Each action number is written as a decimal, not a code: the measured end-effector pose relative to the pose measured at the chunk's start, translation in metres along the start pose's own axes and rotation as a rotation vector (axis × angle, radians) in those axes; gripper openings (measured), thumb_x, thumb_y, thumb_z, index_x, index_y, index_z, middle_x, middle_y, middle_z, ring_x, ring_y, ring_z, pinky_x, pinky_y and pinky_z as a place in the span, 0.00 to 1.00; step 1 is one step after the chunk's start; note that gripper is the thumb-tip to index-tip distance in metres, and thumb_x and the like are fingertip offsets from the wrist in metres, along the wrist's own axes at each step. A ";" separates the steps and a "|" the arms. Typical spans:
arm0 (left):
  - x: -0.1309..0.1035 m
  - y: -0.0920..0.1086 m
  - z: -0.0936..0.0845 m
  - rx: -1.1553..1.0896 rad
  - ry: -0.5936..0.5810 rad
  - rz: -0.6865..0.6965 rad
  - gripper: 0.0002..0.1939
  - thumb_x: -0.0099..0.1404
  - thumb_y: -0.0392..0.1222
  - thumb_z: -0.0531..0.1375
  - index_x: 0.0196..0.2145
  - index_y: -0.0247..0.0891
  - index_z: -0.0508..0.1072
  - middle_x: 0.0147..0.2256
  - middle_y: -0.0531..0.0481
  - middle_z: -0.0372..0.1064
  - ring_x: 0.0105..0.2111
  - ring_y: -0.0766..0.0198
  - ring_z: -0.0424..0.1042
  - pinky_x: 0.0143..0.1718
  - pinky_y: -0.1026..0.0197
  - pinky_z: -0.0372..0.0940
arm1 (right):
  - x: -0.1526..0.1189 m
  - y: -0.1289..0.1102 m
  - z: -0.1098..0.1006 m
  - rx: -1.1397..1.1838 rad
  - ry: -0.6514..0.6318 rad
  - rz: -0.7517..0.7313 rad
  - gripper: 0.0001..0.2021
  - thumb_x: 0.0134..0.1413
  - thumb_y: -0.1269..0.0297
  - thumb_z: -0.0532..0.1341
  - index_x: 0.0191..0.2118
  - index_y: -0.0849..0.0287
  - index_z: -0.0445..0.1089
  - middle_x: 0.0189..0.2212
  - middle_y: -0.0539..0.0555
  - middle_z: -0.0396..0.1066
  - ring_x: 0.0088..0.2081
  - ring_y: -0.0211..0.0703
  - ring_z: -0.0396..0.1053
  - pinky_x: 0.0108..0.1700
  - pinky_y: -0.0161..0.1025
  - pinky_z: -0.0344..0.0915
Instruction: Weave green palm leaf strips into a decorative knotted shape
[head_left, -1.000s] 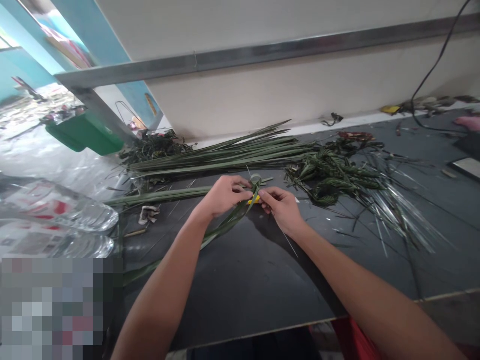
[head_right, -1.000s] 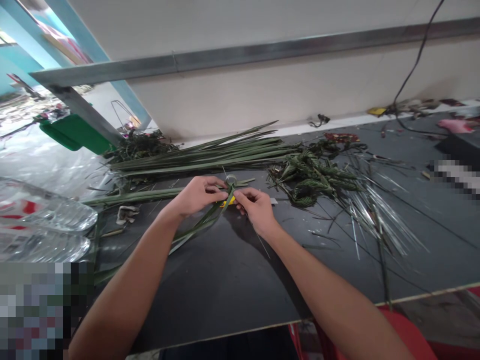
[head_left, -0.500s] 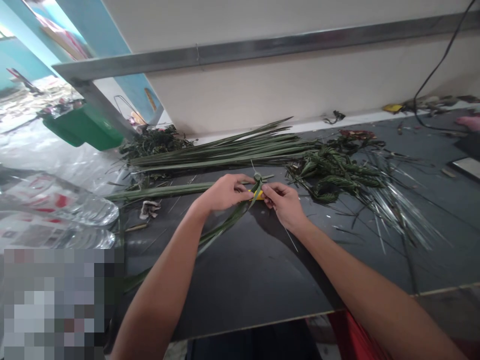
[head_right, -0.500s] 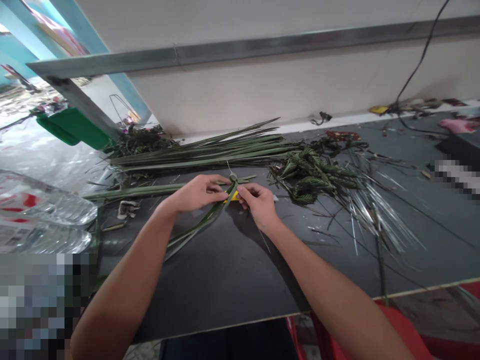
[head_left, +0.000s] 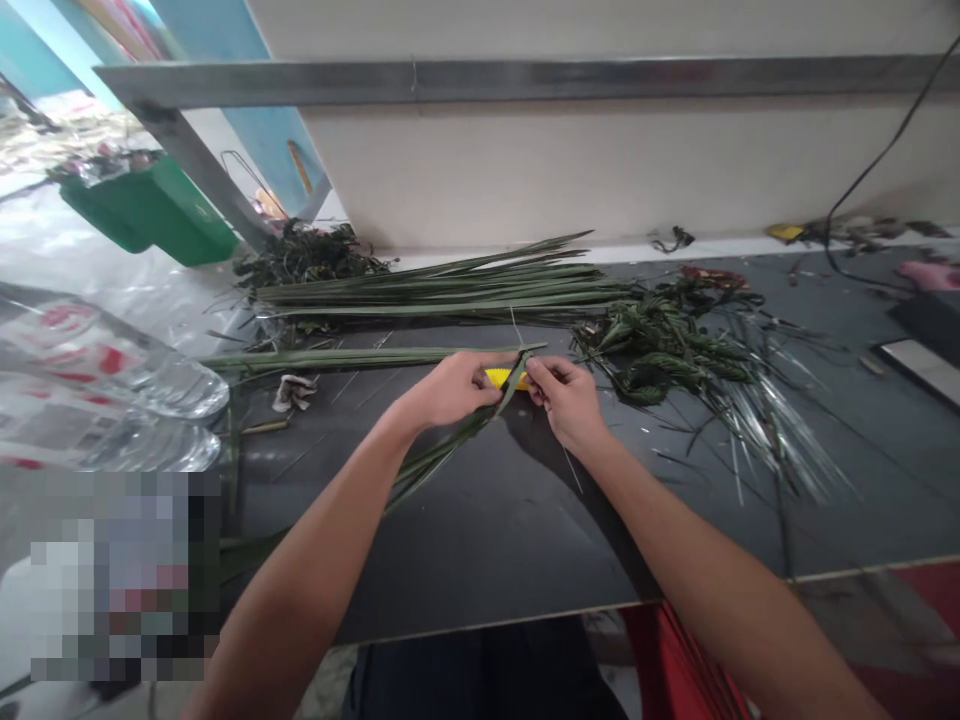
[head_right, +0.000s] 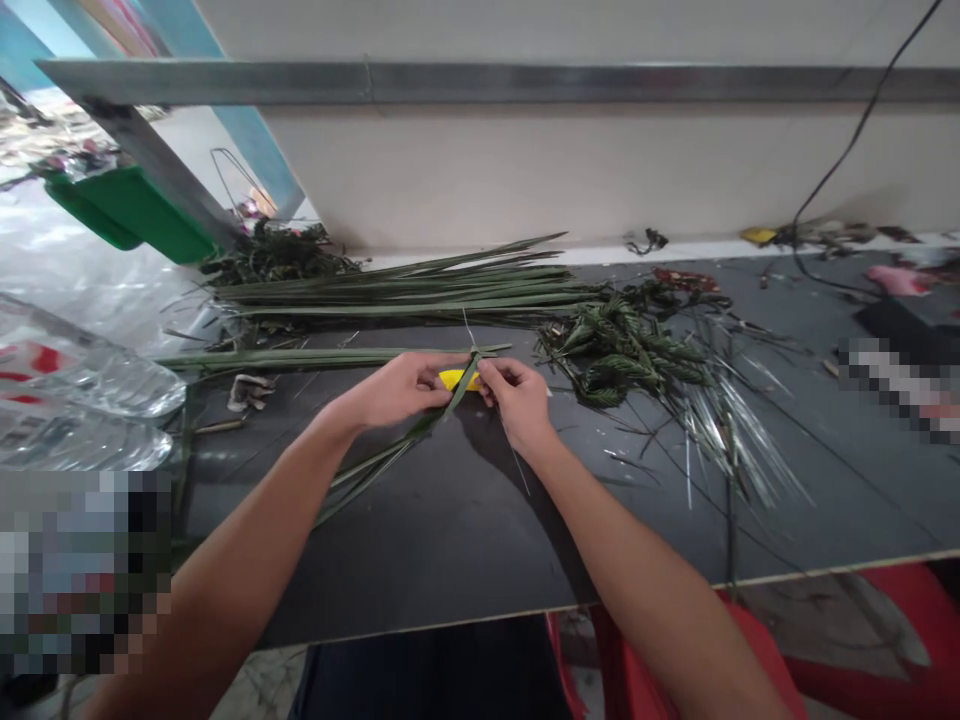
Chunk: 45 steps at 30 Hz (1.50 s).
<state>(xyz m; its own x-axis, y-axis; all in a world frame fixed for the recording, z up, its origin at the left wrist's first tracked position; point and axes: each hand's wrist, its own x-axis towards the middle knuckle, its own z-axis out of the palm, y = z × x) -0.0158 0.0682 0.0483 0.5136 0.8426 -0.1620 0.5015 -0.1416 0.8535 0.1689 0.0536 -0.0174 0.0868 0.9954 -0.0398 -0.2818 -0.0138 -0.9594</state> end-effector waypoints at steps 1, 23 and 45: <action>-0.004 -0.002 0.000 -0.034 -0.029 -0.014 0.35 0.60 0.36 0.60 0.66 0.35 0.67 0.24 0.52 0.75 0.24 0.61 0.74 0.30 0.62 0.65 | 0.000 0.001 0.001 -0.002 -0.007 0.012 0.18 0.41 0.47 0.73 0.28 0.57 0.75 0.22 0.50 0.71 0.22 0.36 0.62 0.24 0.36 0.57; -0.018 -0.017 0.028 -0.198 0.266 -0.014 0.29 0.63 0.37 0.61 0.62 0.39 0.71 0.31 0.52 0.75 0.34 0.62 0.79 0.41 0.62 0.69 | -0.005 0.004 0.007 -0.063 -0.074 0.022 0.20 0.40 0.44 0.73 0.29 0.57 0.75 0.23 0.52 0.74 0.23 0.37 0.65 0.23 0.36 0.58; -0.026 -0.023 0.044 -0.166 0.323 0.020 0.29 0.63 0.35 0.60 0.62 0.35 0.72 0.27 0.53 0.74 0.28 0.67 0.74 0.36 0.64 0.66 | -0.004 0.004 0.003 -0.028 -0.127 0.058 0.18 0.41 0.48 0.74 0.28 0.59 0.76 0.23 0.51 0.72 0.23 0.35 0.63 0.23 0.36 0.58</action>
<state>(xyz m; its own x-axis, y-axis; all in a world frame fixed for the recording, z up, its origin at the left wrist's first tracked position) -0.0098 0.0266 0.0113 0.2627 0.9649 -0.0022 0.3605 -0.0960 0.9278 0.1643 0.0495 -0.0203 -0.0507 0.9968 -0.0614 -0.2560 -0.0724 -0.9640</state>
